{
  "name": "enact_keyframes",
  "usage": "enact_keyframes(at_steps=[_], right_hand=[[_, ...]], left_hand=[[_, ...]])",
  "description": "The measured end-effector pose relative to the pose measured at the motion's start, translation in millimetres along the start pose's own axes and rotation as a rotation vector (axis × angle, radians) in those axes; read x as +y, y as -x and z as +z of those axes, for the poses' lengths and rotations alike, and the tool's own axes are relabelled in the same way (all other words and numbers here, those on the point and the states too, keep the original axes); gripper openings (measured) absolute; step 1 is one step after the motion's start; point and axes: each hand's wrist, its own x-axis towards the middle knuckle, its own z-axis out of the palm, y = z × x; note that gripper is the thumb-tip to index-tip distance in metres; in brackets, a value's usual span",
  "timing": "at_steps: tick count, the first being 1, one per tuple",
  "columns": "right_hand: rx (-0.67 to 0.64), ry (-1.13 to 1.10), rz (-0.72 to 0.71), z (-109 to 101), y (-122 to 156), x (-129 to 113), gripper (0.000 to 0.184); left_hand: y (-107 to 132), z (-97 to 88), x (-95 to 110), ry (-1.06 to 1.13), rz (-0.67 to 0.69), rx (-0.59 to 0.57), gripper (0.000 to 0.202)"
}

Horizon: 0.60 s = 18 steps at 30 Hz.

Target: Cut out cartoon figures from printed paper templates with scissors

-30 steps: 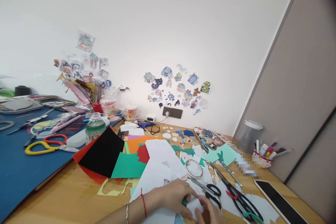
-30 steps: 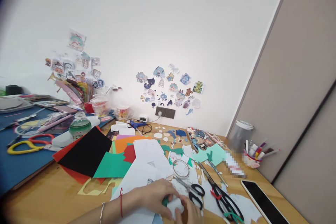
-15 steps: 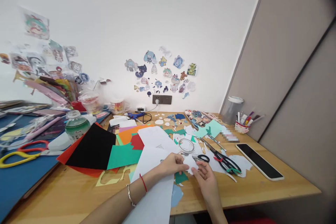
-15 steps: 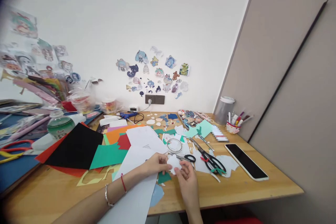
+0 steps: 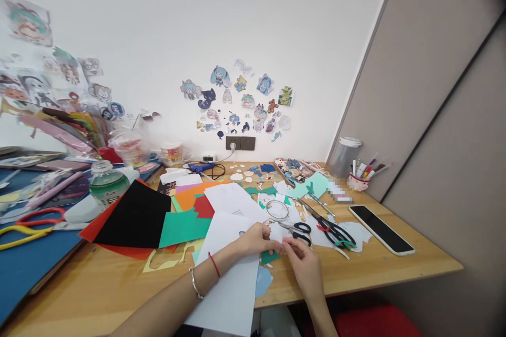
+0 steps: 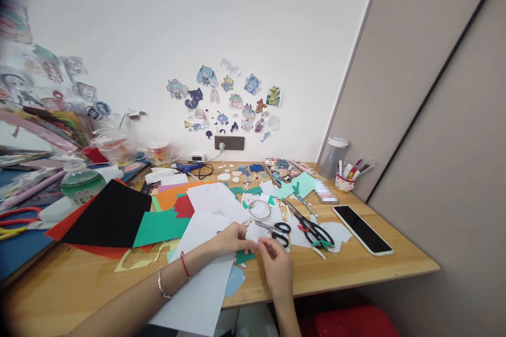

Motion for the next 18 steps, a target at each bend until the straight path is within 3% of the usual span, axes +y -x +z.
enact_keyframes(at_steps=[10,18], right_hand=[[0.026,0.231,-0.183,5.5,4.7,-5.3,0.025],[-0.007,0.38,-0.283,10.5,8.3,-10.4,0.025]], left_hand=[[0.3,1.6,-0.7,-0.108,-0.055,-0.011,0.028],[3.5,5.2,-2.3,-0.23,-0.015,-0.022,0.027]])
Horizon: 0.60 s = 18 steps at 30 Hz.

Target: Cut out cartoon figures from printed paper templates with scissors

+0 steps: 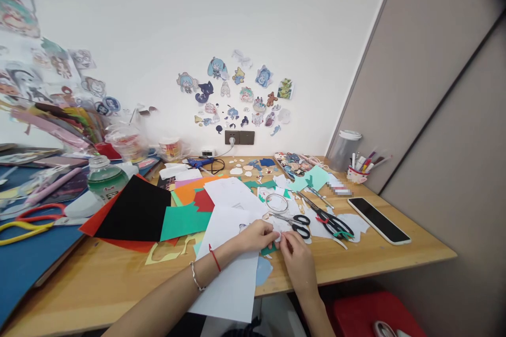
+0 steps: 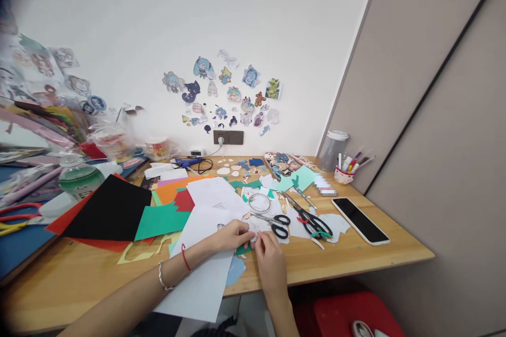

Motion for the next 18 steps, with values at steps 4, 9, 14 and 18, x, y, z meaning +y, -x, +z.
enact_keyframes(at_steps=[4,9,14,18], right_hand=[[-0.021,0.036,-0.034,-0.4,0.4,-0.8,0.024],[-0.016,0.061,-0.039,-1.3,0.9,-0.3,0.023],[-0.043,0.053,-0.053,-2.4,0.2,-1.2,0.021],[-0.051,0.066,-0.051,-2.3,0.0,-0.1,0.02]], left_hand=[[3.3,-0.5,0.6,-0.081,0.042,0.017,0.026],[6.1,-3.2,4.4,-0.169,0.08,0.042,0.025],[5.2,-5.5,3.0,-0.219,0.102,0.052,0.025],[4.0,-5.3,-0.6,-0.262,0.115,0.055,0.025]])
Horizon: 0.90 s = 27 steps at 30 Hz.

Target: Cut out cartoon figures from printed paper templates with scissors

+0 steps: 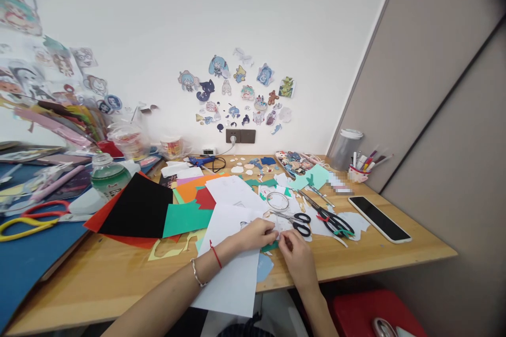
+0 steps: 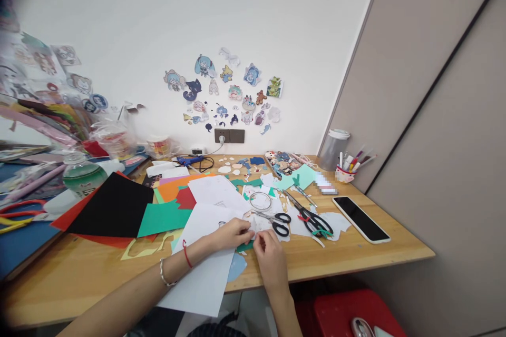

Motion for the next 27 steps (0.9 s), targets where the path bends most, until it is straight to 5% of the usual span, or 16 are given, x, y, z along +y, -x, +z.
enact_keyframes(at_steps=[15,27], right_hand=[[0.006,0.044,0.014,1.9,1.1,-0.6,0.018],[0.012,-0.128,0.092,-3.7,-3.0,2.7,0.024]], left_hand=[[-1.2,1.1,-1.1,-0.126,0.058,0.002,0.025],[-1.9,-0.1,-3.5,-0.023,0.03,0.01,0.025]])
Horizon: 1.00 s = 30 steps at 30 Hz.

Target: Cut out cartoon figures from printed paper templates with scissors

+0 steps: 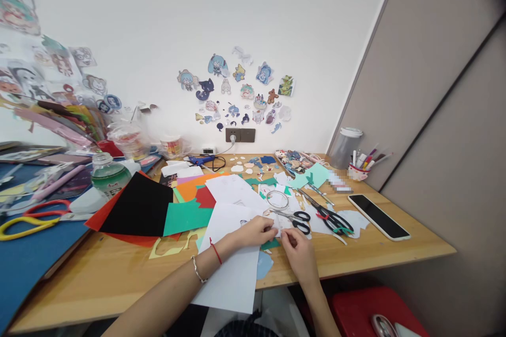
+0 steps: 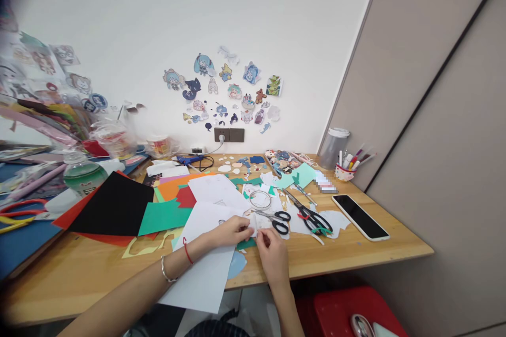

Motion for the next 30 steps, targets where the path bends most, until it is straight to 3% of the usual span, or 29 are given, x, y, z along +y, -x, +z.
enact_keyframes(at_steps=[30], right_hand=[[-0.045,-0.077,0.024,-0.3,-0.8,6.3,0.026]], left_hand=[[1.2,2.2,1.9,0.099,-0.055,0.015,0.026]])
